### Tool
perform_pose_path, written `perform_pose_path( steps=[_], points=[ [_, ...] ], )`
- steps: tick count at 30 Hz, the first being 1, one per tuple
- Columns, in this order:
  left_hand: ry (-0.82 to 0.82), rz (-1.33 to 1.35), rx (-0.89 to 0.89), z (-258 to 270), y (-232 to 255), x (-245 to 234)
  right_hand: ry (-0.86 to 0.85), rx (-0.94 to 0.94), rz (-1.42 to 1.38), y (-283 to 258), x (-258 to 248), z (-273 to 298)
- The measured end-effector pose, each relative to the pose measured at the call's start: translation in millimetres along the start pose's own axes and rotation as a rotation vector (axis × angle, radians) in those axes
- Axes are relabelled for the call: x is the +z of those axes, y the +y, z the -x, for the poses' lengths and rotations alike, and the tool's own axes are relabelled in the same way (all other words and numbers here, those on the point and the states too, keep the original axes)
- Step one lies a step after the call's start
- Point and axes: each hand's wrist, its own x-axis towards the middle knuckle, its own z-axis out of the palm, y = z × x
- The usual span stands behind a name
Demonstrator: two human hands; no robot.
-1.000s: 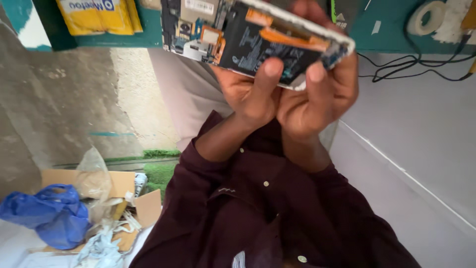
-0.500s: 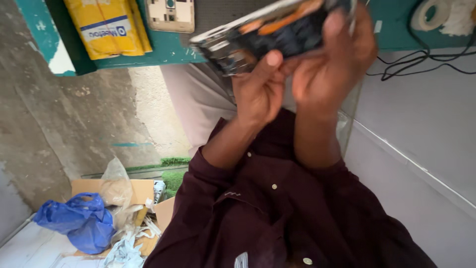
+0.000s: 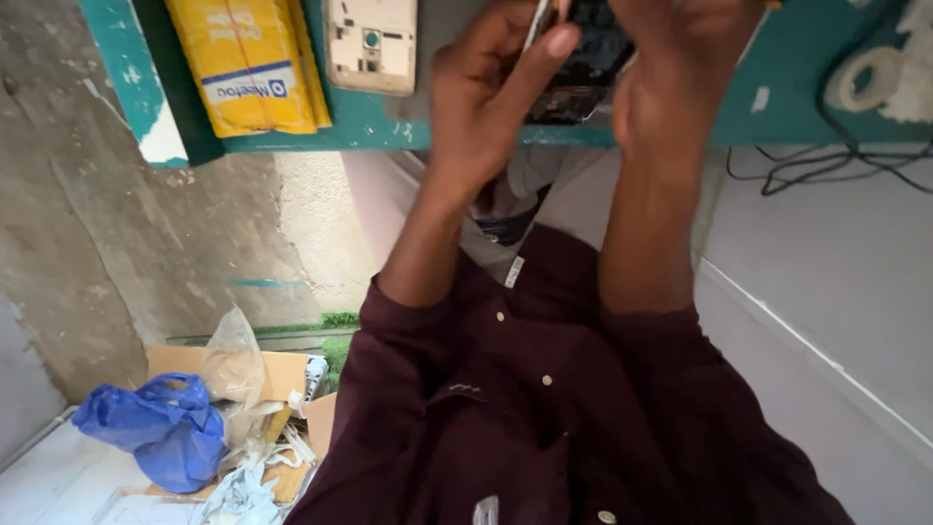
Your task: The person works on a disassembled smartphone, using a small brush to clean the internal components. They then apply a liquid from a bottle onto the circuit board and continue to clean and manipulate the internal parts with the brush and their fingers.
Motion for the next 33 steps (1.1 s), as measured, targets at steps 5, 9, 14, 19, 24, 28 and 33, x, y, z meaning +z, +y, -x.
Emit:
perform_pose_path(
  steps=[5, 9, 14, 19, 24, 28, 33],
  points=[
    [0.045, -0.121, 0.069, 1, 9, 4, -0.072, 0.026, 0.012, -32, 18, 2],
    [0.028, -0.038, 0.203, 2, 14, 4, -0.126, 0.015, 0.032, -34, 21, -1],
    [0.052, -0.054, 0.164, -5, 19, 5, -0.18, -0.126, 0.124, -22, 28, -1],
    [-0.061, 0.079, 0.255, -10, 17, -1, -0.171, -0.198, 0.186, -19, 30, 0],
    [-0.142, 0.079, 0.264, -9, 18, -10, -0.177, -0.243, 0.22, -15, 27, -1],
    [-0.156, 0.075, 0.338, -13, 16, -8, -0.16, -0.255, 0.2, -19, 29, 5],
    [-0.116, 0.048, 0.374, -9, 13, -8, -0.202, -0.314, 0.195, -18, 32, -1]
  ],
)
